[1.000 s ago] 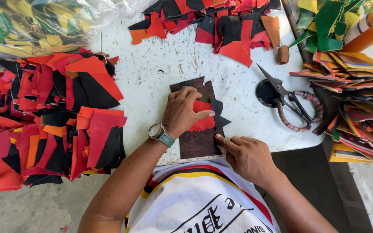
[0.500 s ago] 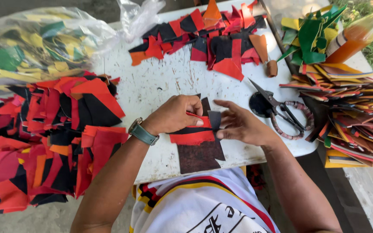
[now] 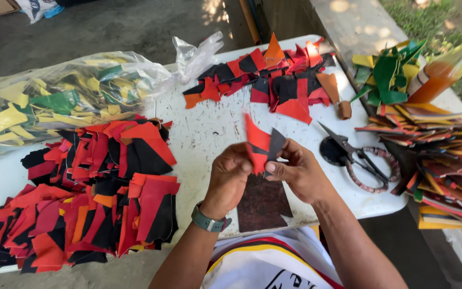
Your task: The person repeatedly picks red and black cut pieces from a table, aligns them, folds them together, and places the assembled units into a growing pile. The person handles the pieces by hand without visible tools and works at a white table outdoors.
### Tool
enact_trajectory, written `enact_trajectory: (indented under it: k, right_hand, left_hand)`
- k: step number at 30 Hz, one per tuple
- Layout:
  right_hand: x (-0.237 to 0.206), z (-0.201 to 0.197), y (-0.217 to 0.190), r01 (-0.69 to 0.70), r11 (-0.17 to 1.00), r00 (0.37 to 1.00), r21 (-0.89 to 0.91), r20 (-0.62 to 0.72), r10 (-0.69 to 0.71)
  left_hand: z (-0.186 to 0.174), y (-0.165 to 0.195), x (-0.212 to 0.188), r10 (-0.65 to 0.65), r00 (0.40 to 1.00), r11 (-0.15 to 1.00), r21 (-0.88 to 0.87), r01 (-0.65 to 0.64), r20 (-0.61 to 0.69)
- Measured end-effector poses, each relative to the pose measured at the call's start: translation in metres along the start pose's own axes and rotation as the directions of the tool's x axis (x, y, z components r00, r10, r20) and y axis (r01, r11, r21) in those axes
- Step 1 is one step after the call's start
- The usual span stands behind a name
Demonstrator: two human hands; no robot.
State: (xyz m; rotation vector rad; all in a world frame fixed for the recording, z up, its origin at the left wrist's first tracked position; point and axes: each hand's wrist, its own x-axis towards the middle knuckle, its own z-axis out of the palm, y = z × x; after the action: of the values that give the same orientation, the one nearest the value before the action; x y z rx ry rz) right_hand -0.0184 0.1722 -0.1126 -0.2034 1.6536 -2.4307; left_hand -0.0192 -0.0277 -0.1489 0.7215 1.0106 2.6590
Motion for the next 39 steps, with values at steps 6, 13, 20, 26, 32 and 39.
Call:
enact_trajectory:
  k: [6, 13, 20, 26, 32, 39]
  right_hand:
    - [-0.007, -0.001, -0.003, 0.263, 0.934, 0.963, -0.24, 0.0, -0.271]
    - [-0.014, -0.005, -0.012, 0.146, 0.987, 0.98, -0.069, -0.122, -0.154]
    - [-0.017, -0.001, -0.016, 0.133, 0.99, 0.982, 0.05, -0.141, -0.125]
    - [-0.019, 0.006, -0.005, 0.051, 0.998, 0.992, 0.038, -0.116, -0.046]
    - [-0.012, 0.004, 0.006, 0.014, 0.998, 1.0, 0.067, 0.007, -0.014]
    - [-0.004, -0.007, 0.025, 0.081, 0.996, 0.996, 0.028, 0.039, -0.083]
  left_hand:
    - [0.03, 0.016, 0.011, 0.074, 0.995, 0.924, 0.371, -0.095, 0.07]
    - [0.02, 0.002, -0.002, 0.032, 0.992, 0.999, -0.044, -0.026, 0.125]
    - [0.053, 0.011, -0.004, 0.084, 0.996, 0.971, -0.227, -0.073, 0.037]
    - [0.057, 0.019, 0.0, 0.113, 0.977, 0.988, 0.126, -0.091, -0.182]
    - [0.037, 0.03, 0.004, 0.049, 0.963, 0.959, 0.281, 0.029, -0.265]
    - [0.037, 0.034, 0.006, 0.181, 0.965, 0.559, 0.827, 0.056, -0.188]
